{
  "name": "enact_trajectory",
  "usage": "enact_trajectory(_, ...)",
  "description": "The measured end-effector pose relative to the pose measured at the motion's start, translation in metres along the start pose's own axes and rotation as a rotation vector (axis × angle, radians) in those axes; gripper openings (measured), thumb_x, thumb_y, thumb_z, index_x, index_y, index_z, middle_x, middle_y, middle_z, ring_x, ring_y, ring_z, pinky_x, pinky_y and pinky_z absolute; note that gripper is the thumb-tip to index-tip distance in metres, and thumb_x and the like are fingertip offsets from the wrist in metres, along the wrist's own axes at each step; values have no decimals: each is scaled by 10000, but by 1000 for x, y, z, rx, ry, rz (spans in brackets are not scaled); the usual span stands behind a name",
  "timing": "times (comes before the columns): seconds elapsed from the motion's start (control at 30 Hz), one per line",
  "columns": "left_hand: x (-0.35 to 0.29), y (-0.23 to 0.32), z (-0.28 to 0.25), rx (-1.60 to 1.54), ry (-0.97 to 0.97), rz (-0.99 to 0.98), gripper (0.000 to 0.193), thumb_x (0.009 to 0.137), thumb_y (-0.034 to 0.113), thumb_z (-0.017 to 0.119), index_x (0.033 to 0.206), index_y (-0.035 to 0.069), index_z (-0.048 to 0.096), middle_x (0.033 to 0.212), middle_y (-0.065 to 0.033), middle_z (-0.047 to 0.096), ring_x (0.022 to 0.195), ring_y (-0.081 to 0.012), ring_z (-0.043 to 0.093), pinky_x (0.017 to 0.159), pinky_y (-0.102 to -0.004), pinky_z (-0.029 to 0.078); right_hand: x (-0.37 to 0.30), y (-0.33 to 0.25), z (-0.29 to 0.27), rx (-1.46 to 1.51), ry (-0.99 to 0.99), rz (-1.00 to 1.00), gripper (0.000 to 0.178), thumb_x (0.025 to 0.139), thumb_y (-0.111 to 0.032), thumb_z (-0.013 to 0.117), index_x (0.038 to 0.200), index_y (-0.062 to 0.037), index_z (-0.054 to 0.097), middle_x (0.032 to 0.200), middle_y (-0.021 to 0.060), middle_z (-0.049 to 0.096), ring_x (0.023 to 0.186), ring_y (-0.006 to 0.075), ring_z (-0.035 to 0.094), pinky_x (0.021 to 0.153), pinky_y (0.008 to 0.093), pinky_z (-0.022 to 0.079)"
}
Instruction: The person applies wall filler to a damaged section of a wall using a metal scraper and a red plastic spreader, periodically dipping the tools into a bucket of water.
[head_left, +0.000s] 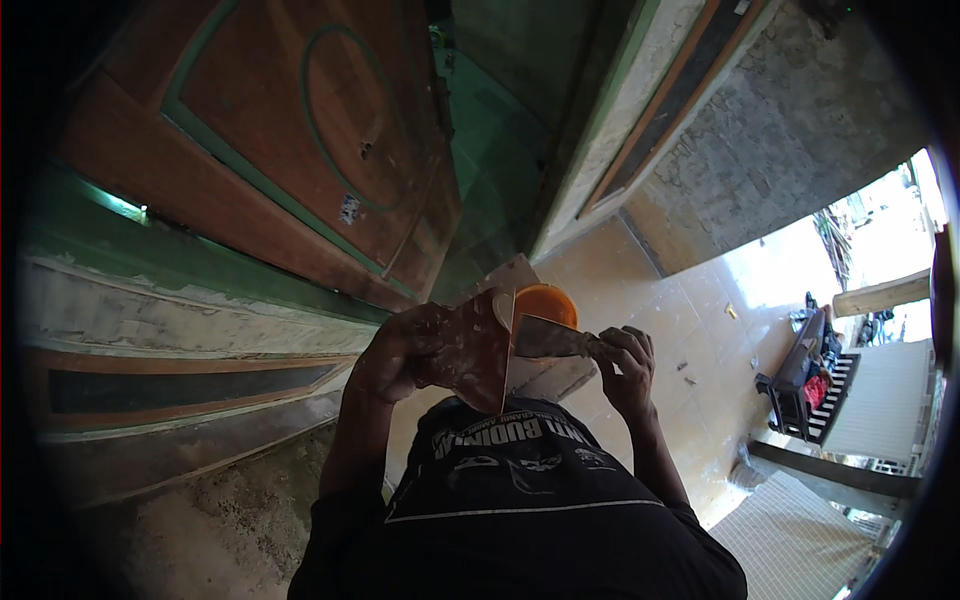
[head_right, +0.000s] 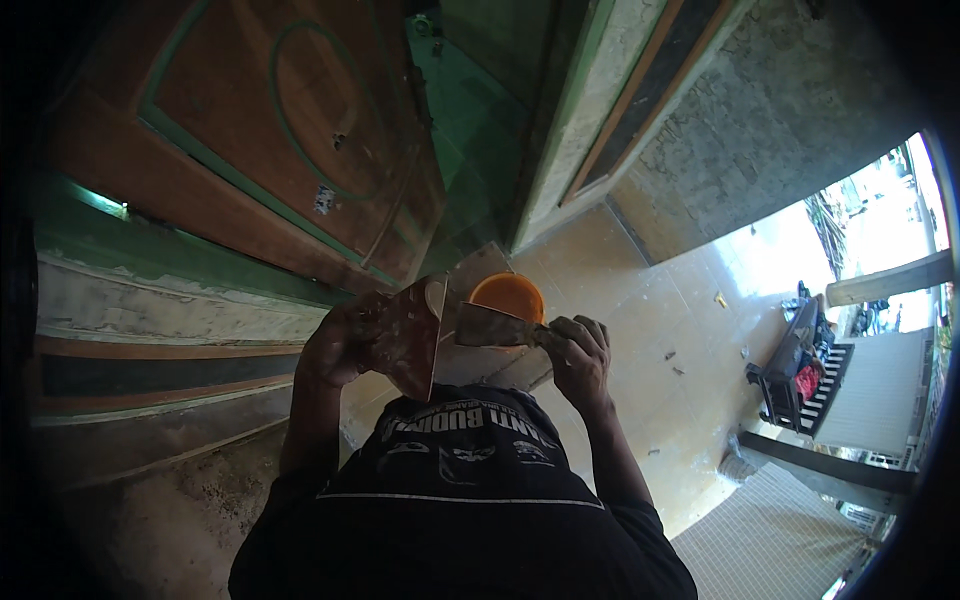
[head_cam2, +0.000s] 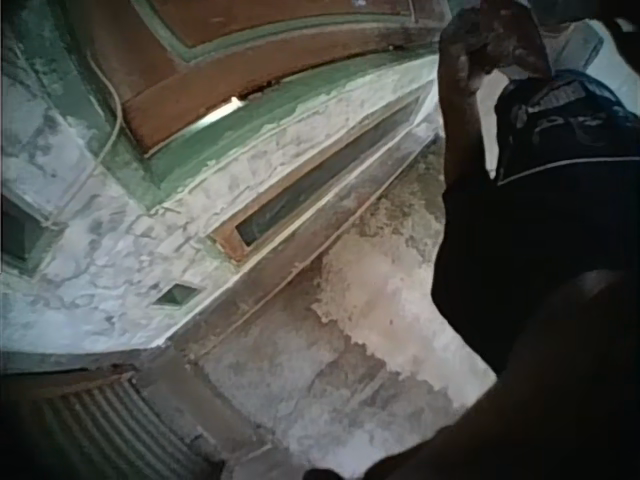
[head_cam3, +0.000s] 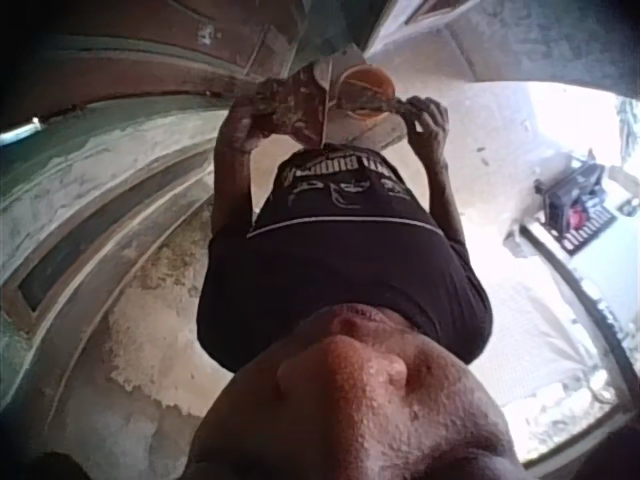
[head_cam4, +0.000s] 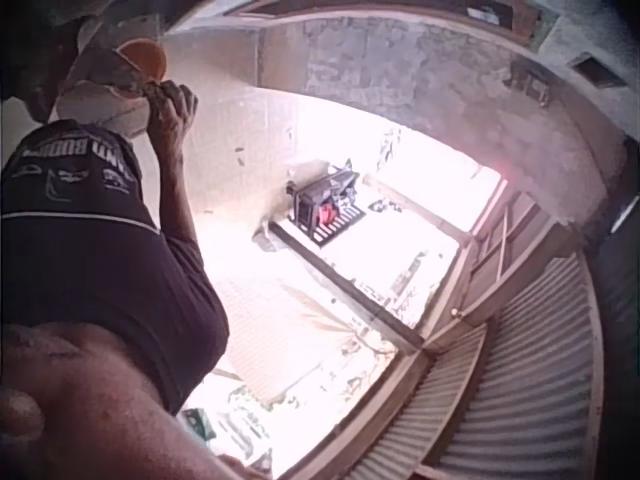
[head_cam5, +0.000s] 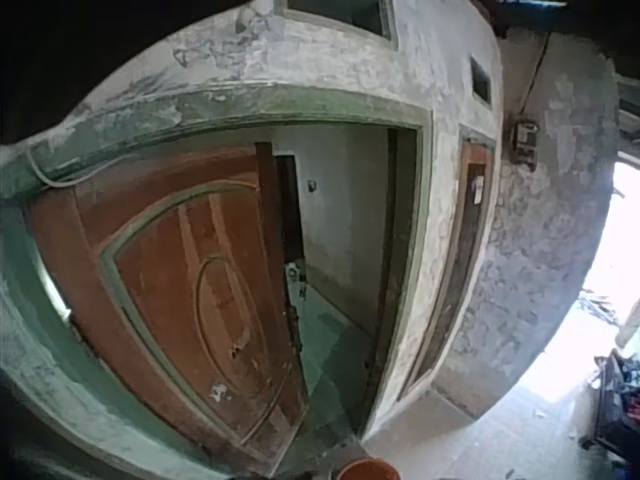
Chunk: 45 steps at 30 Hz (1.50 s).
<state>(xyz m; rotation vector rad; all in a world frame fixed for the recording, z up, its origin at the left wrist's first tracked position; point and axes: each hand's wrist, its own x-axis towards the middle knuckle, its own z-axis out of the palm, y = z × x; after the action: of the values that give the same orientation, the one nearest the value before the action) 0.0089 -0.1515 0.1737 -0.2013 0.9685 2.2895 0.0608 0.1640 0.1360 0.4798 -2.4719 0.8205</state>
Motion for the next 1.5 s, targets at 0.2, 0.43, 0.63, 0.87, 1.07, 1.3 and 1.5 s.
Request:
enact_trajectory(0.2,-28,52,-12,-142,-231,274,398,860,130,565,1186,-56,432,921,-73,588,735,-115,608,600,-186,511,-14,17,27,135,124,280,123,703,-13,673,756,-40,565,773,87,591,761,282,567,700,381,436)
enact_trajectory(0.43,-143,148,95,-322,154,756,205,882,105,453,1030,-25,508,877,-102,578,766,-192,573,581,-286,449,-20,22,58,295,211,316,154,804,-121,620,905,-23,558,863,131,589,777,254,567,654,352,450)
enact_trajectory(0.63,-191,198,158,101,13,1093,207,893,63,449,1055,-50,509,1009,-126,582,928,-177,579,825,-256,495,-7,25,72,526,212,373,171,830,-146,626,953,-33,589,879,119,590,812,226,540,718,347,447)
enact_trajectory(0.87,-219,300,230,386,45,1512,250,891,73,526,1122,-23,519,1090,-109,590,961,-164,594,844,-276,493,5,38,93,626,225,426,131,807,-100,656,893,-49,572,731,51,558,705,150,483,659,295,428)
enact_trajectory(1.07,-200,323,272,442,94,1612,240,834,56,583,1065,0,545,1040,-97,613,935,-176,604,842,-317,508,1,48,106,693,206,492,141,810,-98,653,910,-47,568,750,52,561,720,152,488,670,294,427)
enact_trajectory(1.3,-139,317,267,511,141,1299,254,799,25,599,1045,-9,548,1001,-92,618,904,-174,617,829,-279,520,-5,56,123,761,193,547,153,815,-96,649,930,-46,563,772,54,566,738,154,493,683,294,425)
enact_trajectory(1.5,-130,397,343,723,29,1710,285,820,12,529,1104,2,547,995,-74,614,920,-176,604,768,-311,501,-7,62,131,788,154,611,164,818,-95,646,947,-44,559,791,55,570,754,156,497,695,293,424)
